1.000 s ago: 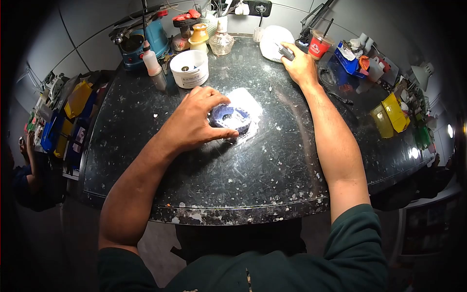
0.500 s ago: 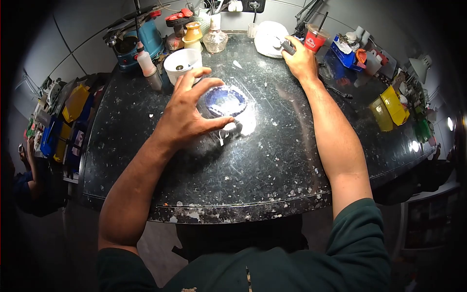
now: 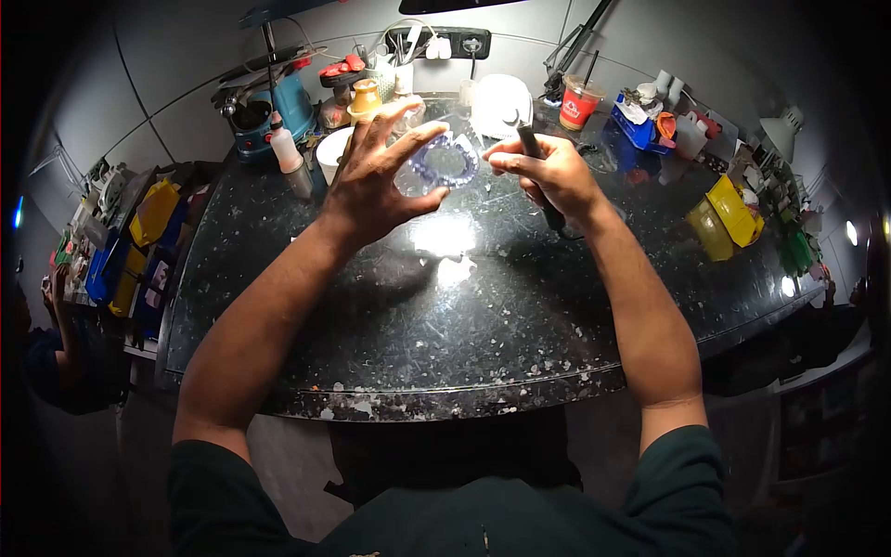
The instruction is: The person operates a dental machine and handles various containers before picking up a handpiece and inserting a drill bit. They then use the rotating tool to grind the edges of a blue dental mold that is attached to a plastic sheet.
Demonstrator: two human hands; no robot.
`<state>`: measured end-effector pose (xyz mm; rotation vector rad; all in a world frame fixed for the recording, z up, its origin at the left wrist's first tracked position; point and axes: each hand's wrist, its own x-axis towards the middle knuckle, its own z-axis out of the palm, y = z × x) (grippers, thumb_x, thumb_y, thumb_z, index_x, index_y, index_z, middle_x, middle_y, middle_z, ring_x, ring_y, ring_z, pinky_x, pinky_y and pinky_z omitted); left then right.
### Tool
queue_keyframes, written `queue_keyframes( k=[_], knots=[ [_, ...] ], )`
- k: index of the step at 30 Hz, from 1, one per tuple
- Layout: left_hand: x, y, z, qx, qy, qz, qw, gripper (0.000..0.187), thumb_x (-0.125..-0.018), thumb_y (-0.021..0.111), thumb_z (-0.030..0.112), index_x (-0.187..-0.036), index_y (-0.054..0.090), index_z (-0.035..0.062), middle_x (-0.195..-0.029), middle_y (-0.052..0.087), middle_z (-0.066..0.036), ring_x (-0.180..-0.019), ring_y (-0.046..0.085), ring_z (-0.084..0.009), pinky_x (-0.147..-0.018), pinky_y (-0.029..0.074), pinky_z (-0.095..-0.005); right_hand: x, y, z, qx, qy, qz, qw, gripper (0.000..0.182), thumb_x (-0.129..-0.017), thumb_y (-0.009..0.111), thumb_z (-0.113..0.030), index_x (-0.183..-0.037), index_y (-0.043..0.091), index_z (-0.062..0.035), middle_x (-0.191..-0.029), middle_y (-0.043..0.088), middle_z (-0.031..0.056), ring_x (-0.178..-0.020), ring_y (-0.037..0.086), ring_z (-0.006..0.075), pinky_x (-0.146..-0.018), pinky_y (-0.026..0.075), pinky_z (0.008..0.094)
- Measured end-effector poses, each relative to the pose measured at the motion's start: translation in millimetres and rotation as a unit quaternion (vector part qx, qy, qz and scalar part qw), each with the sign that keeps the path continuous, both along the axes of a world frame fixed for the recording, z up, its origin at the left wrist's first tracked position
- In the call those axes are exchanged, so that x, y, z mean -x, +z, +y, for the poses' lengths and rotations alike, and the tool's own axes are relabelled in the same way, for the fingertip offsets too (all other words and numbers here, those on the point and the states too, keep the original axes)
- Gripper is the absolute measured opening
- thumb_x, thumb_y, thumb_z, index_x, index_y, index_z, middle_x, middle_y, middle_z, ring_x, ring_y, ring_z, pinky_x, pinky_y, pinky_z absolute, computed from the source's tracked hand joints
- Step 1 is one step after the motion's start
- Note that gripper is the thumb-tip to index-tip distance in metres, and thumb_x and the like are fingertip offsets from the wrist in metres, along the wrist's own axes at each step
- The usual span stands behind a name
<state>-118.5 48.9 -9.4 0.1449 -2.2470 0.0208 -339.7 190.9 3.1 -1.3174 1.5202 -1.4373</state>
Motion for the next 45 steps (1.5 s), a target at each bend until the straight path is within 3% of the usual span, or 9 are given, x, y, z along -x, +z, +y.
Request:
queue_keyframes(
  k=[4, 7, 11, 15, 18, 23, 29, 36, 45],
  knots=[
    [11, -30, 9, -0.198, 0.011, 0.155, 0.968, 0.081, -0.078, 0.079, 0.029, -0.145, 0.037, 0.009, -0.145, 0.038, -0.015, -0.136, 0.036, -0.0315, -0.115, 0.029, -0.043, -9, -19, -5, 0.175, -0.217, 0.192, 0.941, 0.013, -0.089, 0.073, -0.016, -0.096, 0.072, -0.0048, -0.079, 0.068, 0.0019, -0.057, 0.056, 0.0066, -0.052, 0.045, 0.0235],
    [0, -56, -1, -0.656, -0.163, 0.233, 0.699, 0.078, -0.092, 0.055, 0.057, -0.14, 0.039, -0.002, -0.131, 0.052, -0.019, -0.122, 0.053, -0.0289, -0.105, 0.043, -0.0464, 3, -26, -7, 0.348, -0.187, 0.48, 0.783, 0.012, -0.081, 0.074, -0.009, -0.092, 0.071, -0.0118, -0.089, 0.07, 0.0042, -0.072, 0.069, 0.0203, -0.061, 0.055, 0.0324],
    [-10, -28, -2, -0.806, -0.294, 0.089, 0.505, 0.081, -0.091, 0.051, 0.063, -0.134, 0.045, -0.0063, -0.118, 0.064, -0.021, -0.101, 0.067, -0.0276, -0.087, 0.057, -0.0396, -15, -21, -6, 0.345, -0.092, 0.528, 0.77, 0.026, -0.078, 0.073, -0.008, -0.103, 0.072, -0.0122, -0.099, 0.071, 0.0081, -0.083, 0.072, 0.0239, -0.071, 0.059, 0.033],
    [-6, -47, -17, -0.792, -0.296, 0.169, 0.507, 0.035, -0.096, 0.058, 0.022, -0.125, 0.054, 0.0023, -0.112, 0.068, -0.01, -0.102, 0.066, -0.0186, -0.09, 0.055, -0.0329, -15, -31, -13, 0.324, -0.008, 0.554, 0.767, 0.037, -0.075, 0.077, -0.017, -0.111, 0.07, -0.0117, -0.103, 0.07, 0.0053, -0.083, 0.071, 0.0208, -0.069, 0.059, 0.0314],
    [-10, -45, -13, -0.781, -0.248, 0.197, 0.538, 0.033, -0.096, 0.057, 0.015, -0.126, 0.055, 0.0016, -0.112, 0.068, -0.008, -0.102, 0.066, -0.0165, -0.092, 0.054, -0.0332, -20, -30, -10, 0.307, -0.014, 0.507, 0.805, 0.035, -0.079, 0.078, -0.018, -0.112, 0.07, -0.0127, -0.099, 0.07, 0.0057, -0.081, 0.071, 0.0217, -0.068, 0.059, 0.0316],
    [-6, -50, -18, -0.77, -0.218, 0.164, 0.576, 0.032, -0.1, 0.055, 0.017, -0.126, 0.056, -0.001, -0.113, 0.068, -0.008, -0.099, 0.066, -0.0144, -0.09, 0.054, -0.0315, -8, -29, -7, 0.207, -0.092, 0.451, 0.863, 0.025, -0.082, 0.079, -0.023, -0.093, 0.063, -0.007, -0.08, 0.071, 0.0103, -0.07, 0.072, 0.0249, -0.061, 0.057, 0.0332],
    [-6, -47, -23, -0.78, -0.204, 0.105, 0.582, 0.027, -0.101, 0.054, 0.02, -0.121, 0.062, 0.0032, -0.108, 0.069, -0.006, -0.093, 0.067, -0.0125, -0.077, 0.054, -0.0269, 1, -36, -9, 0.088, -0.033, 0.371, 0.924, 0.026, -0.091, 0.067, -0.024, -0.114, 0.058, -0.0155, -0.098, 0.068, 0.0176, -0.092, 0.07, 0.0297, -0.077, 0.055, 0.0408],
    [-9, -49, -29, -0.769, -0.2, 0.061, 0.604, 0.027, -0.1, 0.054, 0.016, -0.122, 0.06, 0.0016, -0.108, 0.069, -0.007, -0.094, 0.067, -0.0111, -0.077, 0.055, -0.0269, 1, -35, -11, 0.086, 0.052, 0.511, 0.854, 0.077, -0.068, 0.088, -0.043, -0.123, 0.052, -0.0027, -0.114, 0.063, 0.0147, -0.098, 0.065, 0.0294, -0.085, 0.053, 0.036],
    [-11, -47, -34, -0.779, -0.232, 0.005, 0.582, 0.032, -0.098, 0.056, 0.013, -0.127, 0.054, -0.0018, -0.11, 0.067, -0.012, -0.098, 0.066, -0.0136, -0.081, 0.057, -0.0262, -18, -32, -10, 0.098, -0.045, 0.59, 0.8, 0.059, -0.069, 0.084, -0.053, -0.094, 0.06, -0.0062, -0.079, 0.065, 0.0111, -0.073, 0.067, 0.0315, -0.062, 0.053, 0.0389]
  ],
)
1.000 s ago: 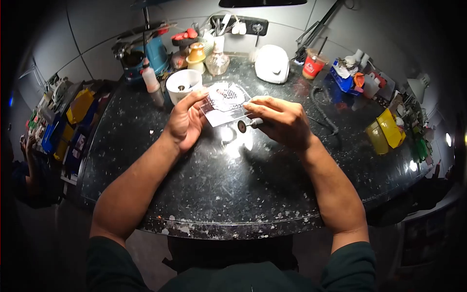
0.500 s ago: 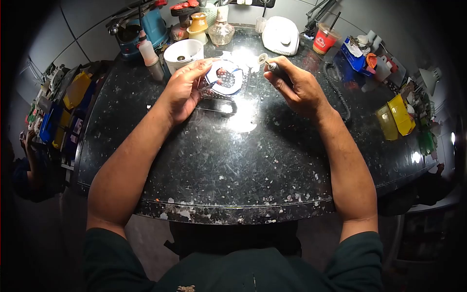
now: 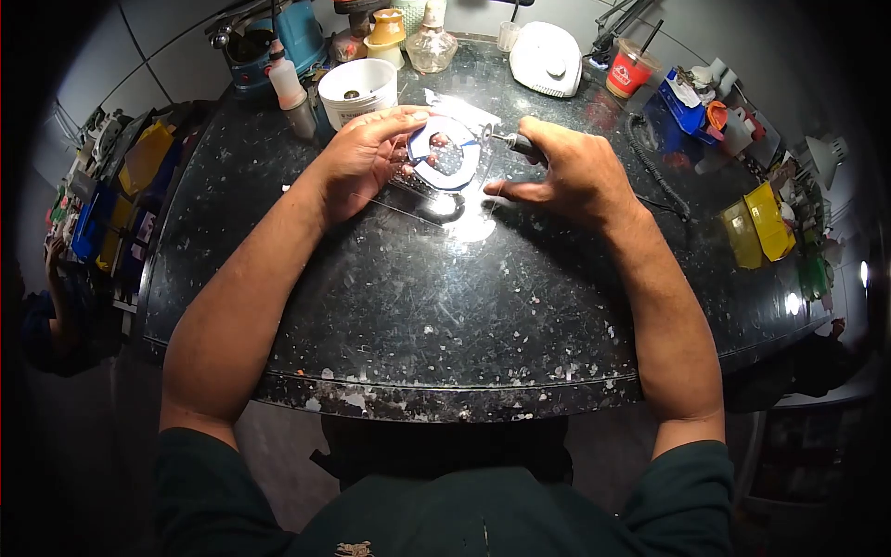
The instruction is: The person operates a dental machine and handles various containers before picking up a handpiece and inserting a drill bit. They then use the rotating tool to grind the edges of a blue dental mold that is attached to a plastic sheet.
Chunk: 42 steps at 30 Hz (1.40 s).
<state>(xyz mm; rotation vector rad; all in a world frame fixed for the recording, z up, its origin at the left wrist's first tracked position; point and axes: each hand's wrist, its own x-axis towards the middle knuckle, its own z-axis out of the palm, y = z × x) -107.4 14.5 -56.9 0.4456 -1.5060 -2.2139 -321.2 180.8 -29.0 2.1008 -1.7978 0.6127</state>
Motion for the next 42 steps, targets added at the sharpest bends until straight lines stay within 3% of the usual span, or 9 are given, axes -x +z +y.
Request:
queue_keyframes(
  k=[4, 12, 20, 30, 38, 39, 40, 41, 42],
  knots=[
    [-1, -2, -1, 0.045, -0.084, 0.04, 0.995, 0.041, -0.096, 0.056, 0.012, -0.133, 0.05, -0.0036, -0.114, 0.065, -0.013, -0.098, 0.067, -0.0162, -0.086, 0.057, -0.0293, -5, 5, 2, -0.064, -0.07, 0.015, 0.995, 0.06, -0.073, 0.075, -0.061, -0.095, 0.061, -0.0064, -0.088, 0.068, 0.0133, -0.083, 0.068, 0.034, -0.07, 0.055, 0.0428],
    [1, -2, 6, 0.054, 0.001, 0.027, 0.998, 0.038, -0.093, 0.056, 0.009, -0.128, 0.05, -0.0036, -0.116, 0.064, -0.016, -0.096, 0.067, -0.0175, -0.081, 0.056, -0.0279, -8, 2, 2, -0.055, -0.059, 0.03, 0.996, 0.057, -0.076, 0.073, -0.061, -0.091, 0.063, -0.0072, -0.085, 0.068, 0.0133, -0.079, 0.068, 0.0339, -0.066, 0.055, 0.0438],
    [-1, 1, 6, 0.049, 0.008, -0.018, 0.999, 0.023, -0.092, 0.058, 0.011, -0.11, 0.058, -0.0039, -0.1, 0.066, -0.013, -0.086, 0.069, -0.0167, -0.063, 0.055, -0.0235, -10, 2, 1, -0.081, -0.079, 0.021, 0.993, 0.055, -0.076, 0.072, -0.062, -0.089, 0.064, -0.0084, -0.083, 0.069, 0.0126, -0.078, 0.068, 0.0339, -0.066, 0.055, 0.044],
    [1, 4, 12, 0.044, 0.041, -0.019, 0.998, 0.025, -0.09, 0.06, 0.012, -0.109, 0.058, -0.0036, -0.095, 0.068, -0.012, -0.08, 0.069, -0.0161, -0.059, 0.053, -0.0238, -12, 1, 1, -0.081, -0.083, 0.023, 0.993, 0.057, -0.077, 0.07, -0.064, -0.084, 0.064, -0.0077, -0.076, 0.068, 0.0138, -0.073, 0.068, 0.0356, -0.064, 0.055, 0.045],
    [-1, 3, 7, 0.104, 0.023, -0.062, 0.992, 0.023, -0.096, 0.044, 0.003, -0.102, 0.065, -0.0031, -0.107, 0.063, -0.013, -0.089, 0.068, -0.0168, -0.066, 0.054, -0.0254, -10, -1, 0, -0.097, -0.09, 0.017, 0.991, 0.055, -0.077, 0.072, -0.062, -0.083, 0.064, -0.0078, -0.075, 0.068, 0.0142, -0.073, 0.068, 0.0356, -0.064, 0.054, 0.045],
    [-1, 1, 6, 0.104, 0.024, -0.061, 0.992, 0.023, -0.096, 0.044, 0.003, -0.102, 0.065, -0.0031, -0.107, 0.063, -0.013, -0.089, 0.068, -0.0168, -0.066, 0.054, -0.0254, -10, -1, 0, -0.087, -0.079, 0.016, 0.993, 0.055, -0.077, 0.072, -0.061, -0.083, 0.064, -0.0079, -0.075, 0.068, 0.0143, -0.073, 0.068, 0.0355, -0.064, 0.054, 0.0451],
    [0, -2, 5, 0.095, 0.026, -0.044, 0.994, 0.024, -0.094, 0.05, 0.006, -0.115, 0.058, -0.003, -0.103, 0.066, -0.013, -0.083, 0.069, -0.0166, -0.061, 0.055, -0.0238, -11, -1, 0, -0.087, -0.079, 0.016, 0.993, 0.055, -0.077, 0.072, -0.061, -0.083, 0.064, -0.0079, -0.075, 0.068, 0.0143, -0.073, 0.068, 0.0355, -0.064, 0.054, 0.0451],
    [0, -2, 5, 0.087, 0.029, -0.027, 0.995, 0.037, -0.092, 0.056, 0.01, -0.127, 0.051, -0.003, -0.1, 0.068, -0.013, -0.077, 0.071, -0.0164, -0.057, 0.056, -0.0222, -11, -1, 0, -0.09, -0.078, 0.014, 0.993, 0.055, -0.077, 0.072, -0.061, -0.083, 0.063, -0.0079, -0.075, 0.068, 0.0142, -0.073, 0.068, 0.0355, -0.064, 0.054, 0.045],
    [0, -2, 5, 0.087, 0.029, -0.026, 0.995, 0.037, -0.092, 0.056, 0.01, -0.127, 0.051, -0.003, -0.1, 0.068, -0.013, -0.077, 0.071, -0.0164, -0.057, 0.056, -0.0222, -11, -1, 0, -0.092, -0.078, 0.011, 0.993, 0.055, -0.077, 0.072, -0.062, -0.083, 0.063, -0.0079, -0.075, 0.068, 0.0141, -0.073, 0.068, 0.0355, -0.063, 0.054, 0.045]
  ],
)
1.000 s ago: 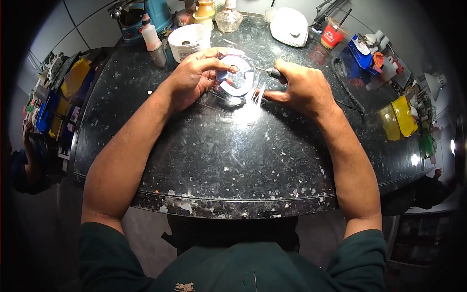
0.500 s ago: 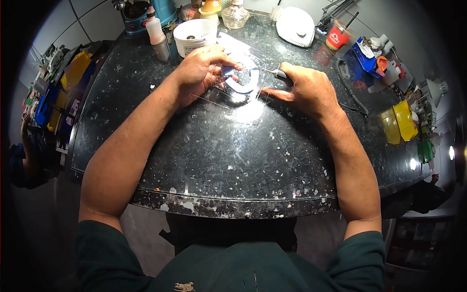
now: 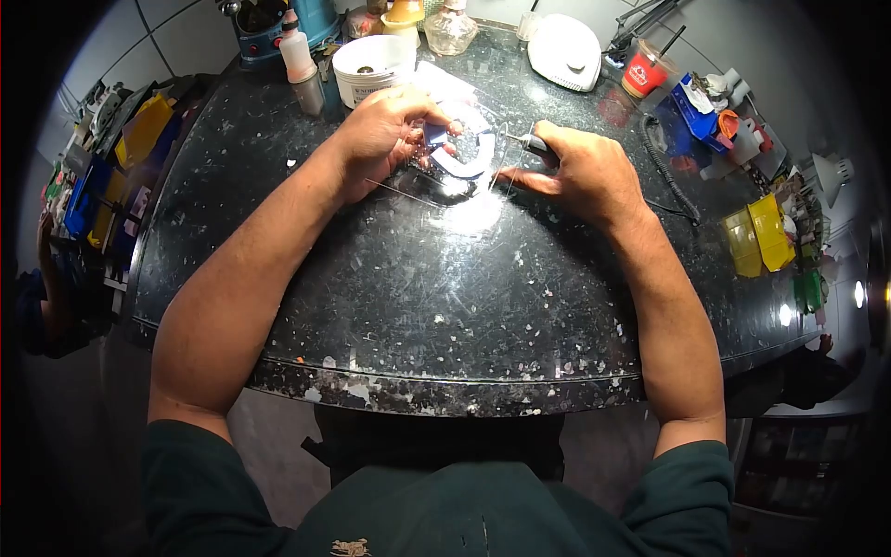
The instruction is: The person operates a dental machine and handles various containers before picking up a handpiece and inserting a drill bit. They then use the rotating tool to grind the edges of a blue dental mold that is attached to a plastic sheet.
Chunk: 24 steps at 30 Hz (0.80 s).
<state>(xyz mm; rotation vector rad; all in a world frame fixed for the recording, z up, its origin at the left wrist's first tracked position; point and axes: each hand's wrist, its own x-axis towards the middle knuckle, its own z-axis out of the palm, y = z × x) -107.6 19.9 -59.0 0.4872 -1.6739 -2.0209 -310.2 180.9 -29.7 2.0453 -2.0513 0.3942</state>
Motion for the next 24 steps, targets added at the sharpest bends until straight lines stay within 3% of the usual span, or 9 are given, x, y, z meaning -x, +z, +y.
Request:
queue_keyframes(
  k=[9, 11, 15, 16, 18, 23, 24],
  knots=[
    [-2, 7, 0, -0.048, -0.012, -0.013, 0.999, 0.04, -0.091, 0.057, 0.008, -0.129, 0.049, -0.0024, -0.099, 0.068, -0.013, -0.079, 0.07, -0.0157, -0.057, 0.055, -0.0221, 0, 0, 0, 0.005, 0.002, 0.0, 1.0, 0.054, -0.077, 0.072, -0.062, -0.084, 0.063, -0.0085, -0.077, 0.068, 0.0141, -0.074, 0.068, 0.035, -0.064, 0.055, 0.0445],
    [-1, 7, 0, -0.042, -0.011, -0.02, 0.999, 0.024, -0.091, 0.06, 0.016, -0.109, 0.059, 0.0001, -0.095, 0.067, -0.01, -0.078, 0.069, -0.0165, -0.057, 0.054, -0.0239, 1, -1, -1, 0.008, 0.004, -0.005, 1.0, 0.054, -0.077, 0.072, -0.061, -0.084, 0.063, -0.0084, -0.078, 0.069, 0.0142, -0.075, 0.068, 0.035, -0.064, 0.055, 0.0444],
    [1, 4, -2, -0.033, -0.003, -0.02, 0.999, 0.023, -0.091, 0.06, 0.015, -0.108, 0.06, 0.0, -0.095, 0.067, -0.01, -0.081, 0.069, -0.0157, -0.059, 0.053, -0.025, 5, -3, -5, 0.006, 0.014, -0.006, 1.0, 0.056, -0.077, 0.071, -0.063, -0.084, 0.064, -0.0076, -0.078, 0.069, 0.0145, -0.075, 0.069, 0.0354, -0.065, 0.055, 0.0446],
    [0, 3, -2, -0.036, -0.003, -0.024, 0.999, 0.023, -0.091, 0.06, 0.015, -0.108, 0.06, 0.0, -0.095, 0.067, -0.01, -0.081, 0.069, -0.0157, -0.059, 0.053, -0.025, 5, -3, -6, 0.0, 0.011, 0.002, 1.0, 0.056, -0.077, 0.071, -0.063, -0.084, 0.064, -0.0074, -0.078, 0.069, 0.0147, -0.075, 0.069, 0.0356, -0.065, 0.055, 0.0448],
    [0, 2, -4, -0.041, 0.0, -0.009, 0.999, 0.043, -0.09, 0.057, 0.008, -0.131, 0.048, -0.0017, -0.098, 0.067, -0.013, -0.082, 0.069, -0.0147, -0.066, 0.057, -0.0229, 4, -3, -5, -0.007, 0.006, -0.001, 1.0, 0.056, -0.078, 0.07, -0.063, -0.085, 0.065, -0.0076, -0.078, 0.069, 0.0152, -0.075, 0.069, 0.0361, -0.066, 0.055, 0.045],
    [-1, 0, -3, -0.034, -0.009, -0.017, 0.999, 0.043, -0.09, 0.056, 0.008, -0.131, 0.048, -0.0017, -0.098, 0.066, -0.013, -0.083, 0.068, -0.0157, -0.069, 0.057, -0.0238, 3, -2, -3, -0.017, -0.005, -0.005, 1.0, 0.056, -0.078, 0.07, -0.063, -0.087, 0.065, -0.0082, -0.08, 0.069, 0.0158, -0.077, 0.068, 0.036, -0.067, 0.055, 0.0455],
    [-1, -2, -4, -0.028, -0.006, -0.012, 1.0, 0.033, -0.09, 0.058, 0.011, -0.12, 0.054, -0.0011, -0.098, 0.067, -0.012, -0.083, 0.069, -0.0159, -0.065, 0.055, -0.0241, 3, -2, -2, -0.016, -0.008, -0.006, 1.0, 0.056, -0.078, 0.07, -0.063, -0.087, 0.065, -0.0082, -0.08, 0.069, 0.0158, -0.077, 0.068, 0.036, -0.067, 0.055, 0.0455]
  ],
)
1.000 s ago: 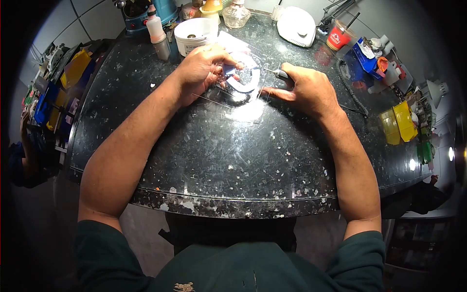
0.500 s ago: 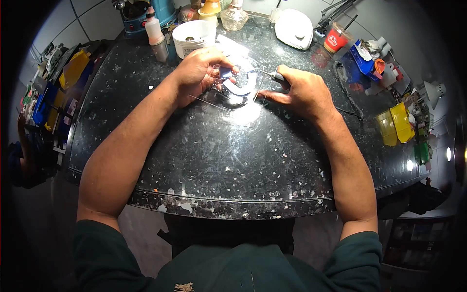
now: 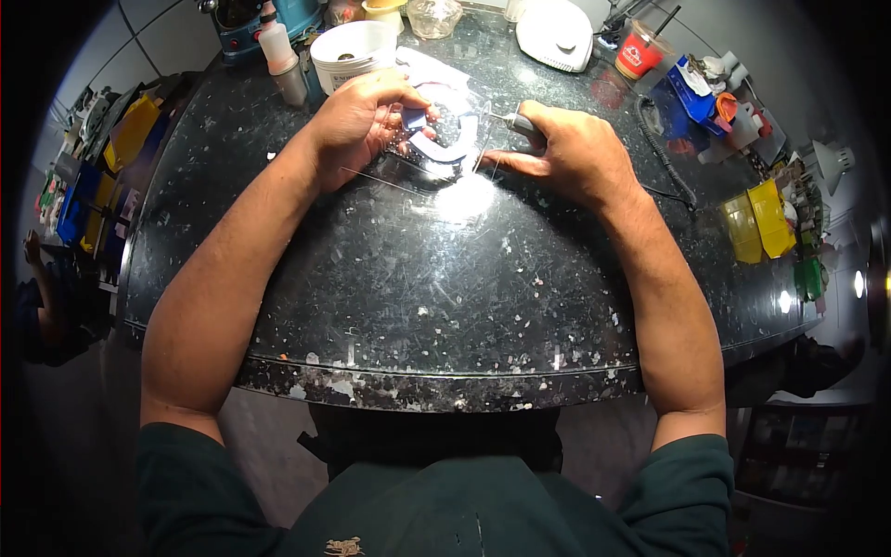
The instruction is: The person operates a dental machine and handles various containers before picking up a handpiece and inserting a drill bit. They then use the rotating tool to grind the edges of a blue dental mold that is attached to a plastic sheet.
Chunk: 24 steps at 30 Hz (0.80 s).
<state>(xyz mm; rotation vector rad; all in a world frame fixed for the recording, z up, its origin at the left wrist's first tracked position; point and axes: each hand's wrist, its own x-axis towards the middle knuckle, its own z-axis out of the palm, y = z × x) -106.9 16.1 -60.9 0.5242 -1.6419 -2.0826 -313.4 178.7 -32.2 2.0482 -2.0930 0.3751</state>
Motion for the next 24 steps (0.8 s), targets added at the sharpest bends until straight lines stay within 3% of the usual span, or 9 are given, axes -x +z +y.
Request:
queue_keyframes(
  k=[1, 11, 13, 24],
  knots=[
    [0, -1, -1, 0.006, 0.003, 0.005, 1.0, 0.024, -0.091, 0.06, 0.015, -0.11, 0.059, -0.0005, -0.097, 0.067, -0.011, -0.083, 0.07, -0.016, -0.061, 0.053, -0.0244, 0, 0, 0, 0.001, 0.005, -0.007, 1.0, 0.057, -0.078, 0.069, -0.064, -0.087, 0.065, -0.0081, -0.08, 0.069, 0.0159, -0.078, 0.068, 0.036, -0.067, 0.055, 0.0457],
    [0, 3, 3, 0.006, 0.007, -0.002, 1.0, 0.027, -0.091, 0.06, 0.016, -0.111, 0.059, -0.0018, -0.097, 0.068, -0.011, -0.082, 0.07, -0.0159, -0.061, 0.054, -0.024, -1, -1, 1, -0.002, 0.009, -0.01, 1.0, 0.056, -0.079, 0.068, -0.064, -0.085, 0.064, -0.0088, -0.079, 0.068, 0.014, -0.077, 0.068, 0.0351, -0.067, 0.054, 0.0453],
    [-2, 8, 6, -0.017, 0.002, -0.011, 1.0, 0.043, -0.09, 0.058, 0.009, -0.131, 0.048, -0.0022, -0.096, 0.068, -0.013, -0.077, 0.07, -0.0153, -0.061, 0.056, -0.0216, -1, -2, 1, 0.001, 0.011, -0.009, 1.0, 0.056, -0.079, 0.068, -0.064, -0.084, 0.064, -0.0088, -0.079, 0.068, 0.014, -0.077, 0.068, 0.0347, -0.067, 0.055, 0.0451],
    [0, 10, 9, -0.009, 0.02, -0.028, 0.999, 0.043, -0.091, 0.058, 0.01, -0.131, 0.049, -0.0008, -0.095, 0.068, -0.012, -0.076, 0.07, -0.0152, -0.056, 0.055, -0.0213, -1, 0, 1, -0.002, 0.01, -0.002, 1.0, 0.054, -0.08, 0.068, -0.063, -0.084, 0.064, -0.009, -0.077, 0.068, 0.0131, -0.075, 0.068, 0.0347, -0.066, 0.054, 0.0446]
  ],
)
